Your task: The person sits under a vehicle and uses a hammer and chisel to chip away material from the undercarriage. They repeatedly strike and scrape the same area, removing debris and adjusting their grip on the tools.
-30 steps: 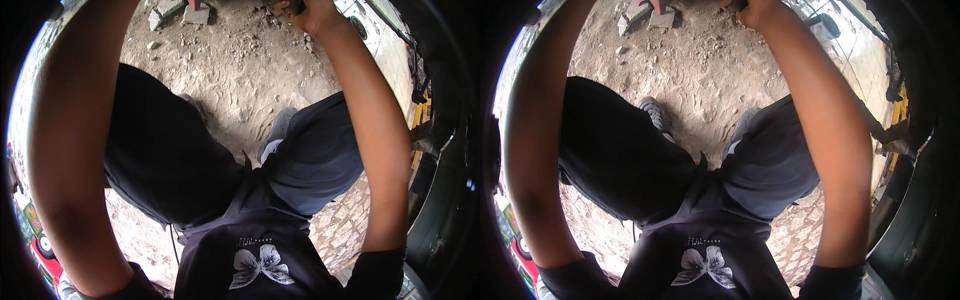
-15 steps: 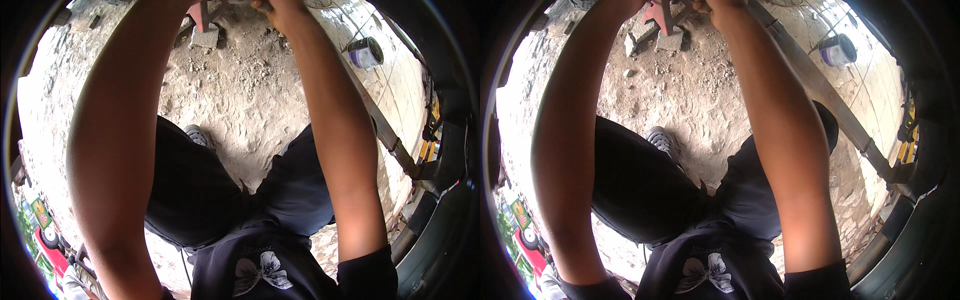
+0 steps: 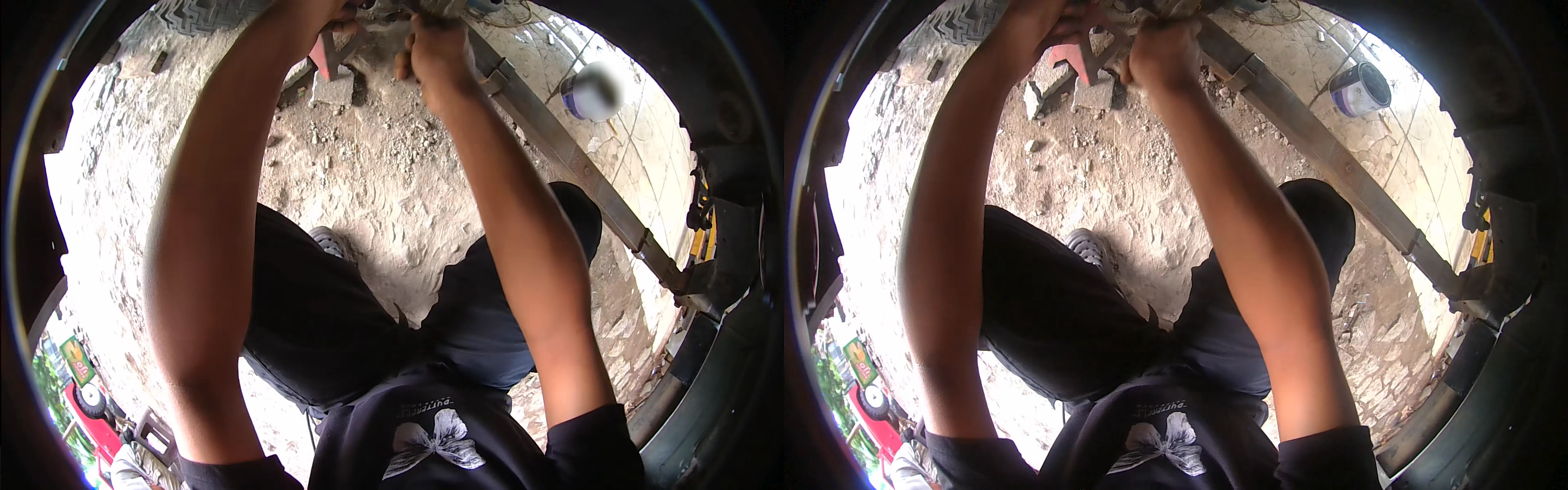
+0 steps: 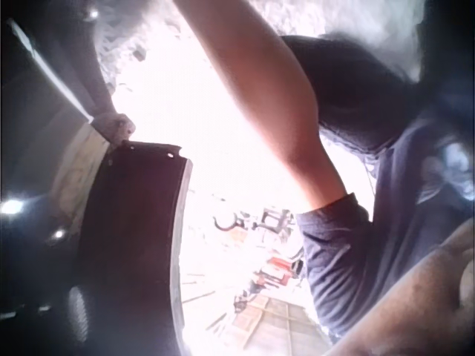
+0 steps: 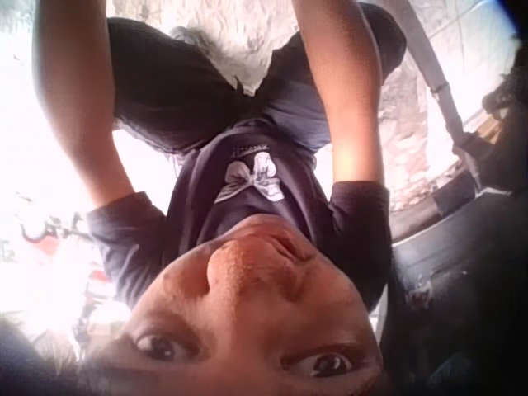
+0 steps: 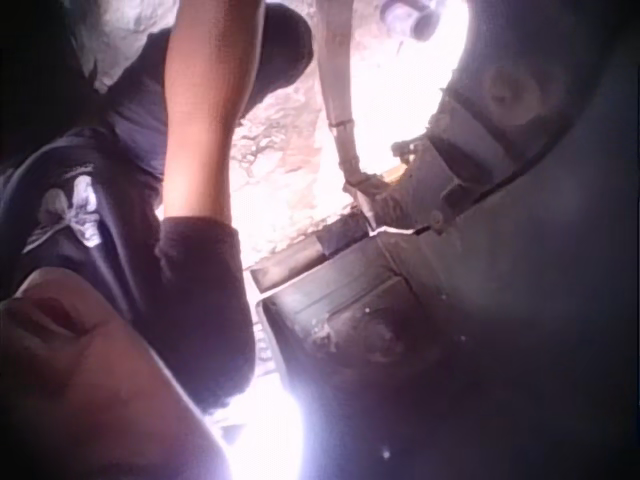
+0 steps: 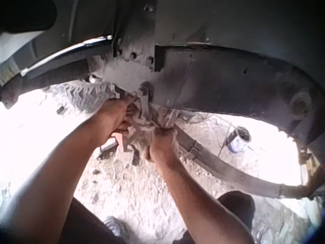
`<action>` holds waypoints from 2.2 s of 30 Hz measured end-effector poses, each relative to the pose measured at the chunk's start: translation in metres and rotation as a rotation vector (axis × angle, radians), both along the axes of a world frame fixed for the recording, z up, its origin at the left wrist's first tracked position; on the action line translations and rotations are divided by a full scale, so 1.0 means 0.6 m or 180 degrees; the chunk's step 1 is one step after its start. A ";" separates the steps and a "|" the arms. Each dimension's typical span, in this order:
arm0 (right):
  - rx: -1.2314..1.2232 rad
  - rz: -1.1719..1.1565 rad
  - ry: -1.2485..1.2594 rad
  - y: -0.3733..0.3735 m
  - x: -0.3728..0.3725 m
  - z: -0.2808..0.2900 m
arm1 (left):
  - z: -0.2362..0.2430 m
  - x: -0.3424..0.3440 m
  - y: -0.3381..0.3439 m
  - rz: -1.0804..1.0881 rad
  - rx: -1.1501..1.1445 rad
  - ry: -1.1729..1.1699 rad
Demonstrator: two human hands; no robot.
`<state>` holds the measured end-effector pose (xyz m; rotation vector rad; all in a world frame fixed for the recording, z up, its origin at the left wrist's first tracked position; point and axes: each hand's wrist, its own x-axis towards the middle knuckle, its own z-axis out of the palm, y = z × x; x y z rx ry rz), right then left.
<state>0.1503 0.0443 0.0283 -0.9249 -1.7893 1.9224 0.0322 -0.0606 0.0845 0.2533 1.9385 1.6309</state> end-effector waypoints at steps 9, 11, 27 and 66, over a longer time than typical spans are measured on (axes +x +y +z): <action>0.1687 -0.0108 -0.0301 0.036 -0.053 -0.037 | -0.017 0.009 -0.002 0.0001 -0.0189 -0.0080; 0.1196 -0.0361 -0.0174 -0.012 -0.031 -0.041 | -0.016 0.000 -0.008 0.0002 -0.0182 -0.0061; 0.1058 0.0149 -0.0550 0.077 -0.062 -0.058 | 0.030 0.040 -0.032 -0.0389 0.0104 0.0052; 0.0680 -0.0111 -0.0553 0.026 -0.008 -0.020 | 0.093 0.084 -0.100 -0.0329 -0.0028 0.0055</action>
